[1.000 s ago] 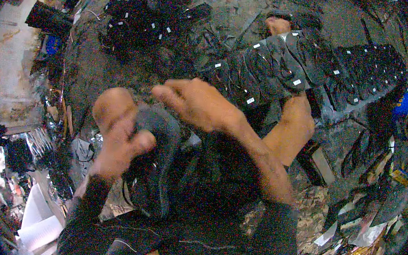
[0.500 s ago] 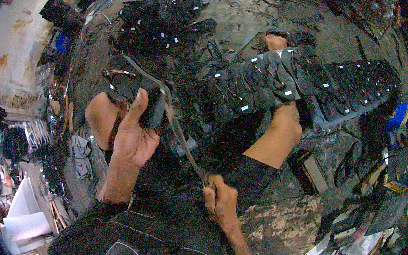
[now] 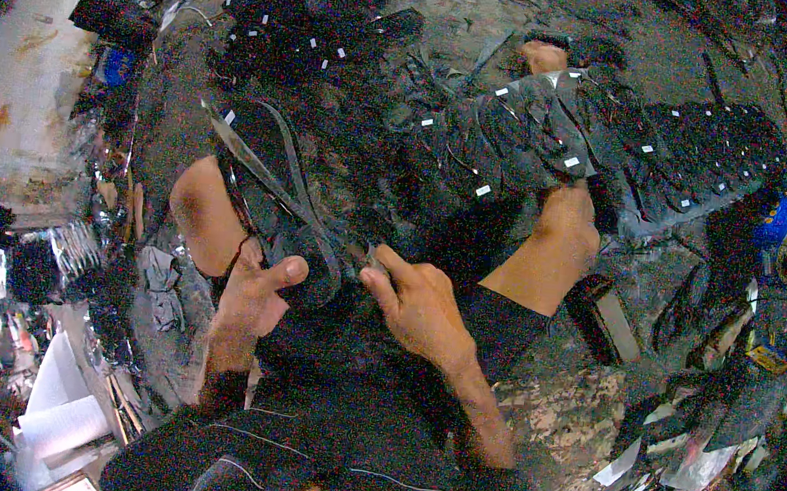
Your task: The person sits on the floor and uses a knife to trim excess material from the edges of black flip-flops. They handle each sandal individually, cutting along the perimeter and placing finished items aside.
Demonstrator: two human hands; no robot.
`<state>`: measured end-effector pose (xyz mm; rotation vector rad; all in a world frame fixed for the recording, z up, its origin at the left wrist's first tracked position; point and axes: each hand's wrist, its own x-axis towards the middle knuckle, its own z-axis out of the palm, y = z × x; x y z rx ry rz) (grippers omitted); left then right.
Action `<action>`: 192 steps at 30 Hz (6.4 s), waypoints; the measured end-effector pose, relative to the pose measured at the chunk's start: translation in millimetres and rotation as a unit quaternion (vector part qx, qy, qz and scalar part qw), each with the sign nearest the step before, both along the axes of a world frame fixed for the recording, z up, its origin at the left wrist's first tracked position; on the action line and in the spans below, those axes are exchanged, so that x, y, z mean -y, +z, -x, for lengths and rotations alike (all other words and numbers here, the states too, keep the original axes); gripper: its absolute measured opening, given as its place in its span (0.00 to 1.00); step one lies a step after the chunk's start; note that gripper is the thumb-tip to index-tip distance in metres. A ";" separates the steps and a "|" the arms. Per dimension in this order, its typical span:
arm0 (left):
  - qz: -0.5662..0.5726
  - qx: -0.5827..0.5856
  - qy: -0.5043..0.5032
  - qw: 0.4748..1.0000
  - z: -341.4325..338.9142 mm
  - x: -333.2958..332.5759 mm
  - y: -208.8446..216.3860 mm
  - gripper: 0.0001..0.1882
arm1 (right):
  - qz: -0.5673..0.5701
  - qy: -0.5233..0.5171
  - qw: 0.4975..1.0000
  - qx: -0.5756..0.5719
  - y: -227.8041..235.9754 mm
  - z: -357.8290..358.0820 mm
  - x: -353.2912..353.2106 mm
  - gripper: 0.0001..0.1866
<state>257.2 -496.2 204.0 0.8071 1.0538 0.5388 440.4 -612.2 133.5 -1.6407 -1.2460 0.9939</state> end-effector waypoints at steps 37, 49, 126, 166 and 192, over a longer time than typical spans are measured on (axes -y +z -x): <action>-0.011 -0.052 -0.116 0.992 19.9 -24.9 31.5 0.17 | 0.163 -0.031 0.986 -0.023 22.2 44.7 146.7 0.10; -0.061 -0.180 -0.260 0.947 14.3 -54.5 36.3 0.26 | 0.039 0.181 0.979 0.086 54.9 -37.2 -83.1 0.22; -0.134 -0.142 -0.100 0.976 -150.9 -103.2 -114.3 0.17 | 0.085 -0.242 0.961 -0.106 -89.4 -9.0 -25.6 0.27; -0.242 -0.181 -0.162 0.939 -92.9 -30.9 -57.9 0.28 | 0.001 -0.183 0.964 -0.193 -210.1 -72.9 -199.1 0.24; 0.005 -0.049 -0.079 0.996 37.1 -18.8 33.2 0.22 | 0.144 -0.032 0.988 -0.046 25.1 75.8 160.0 0.07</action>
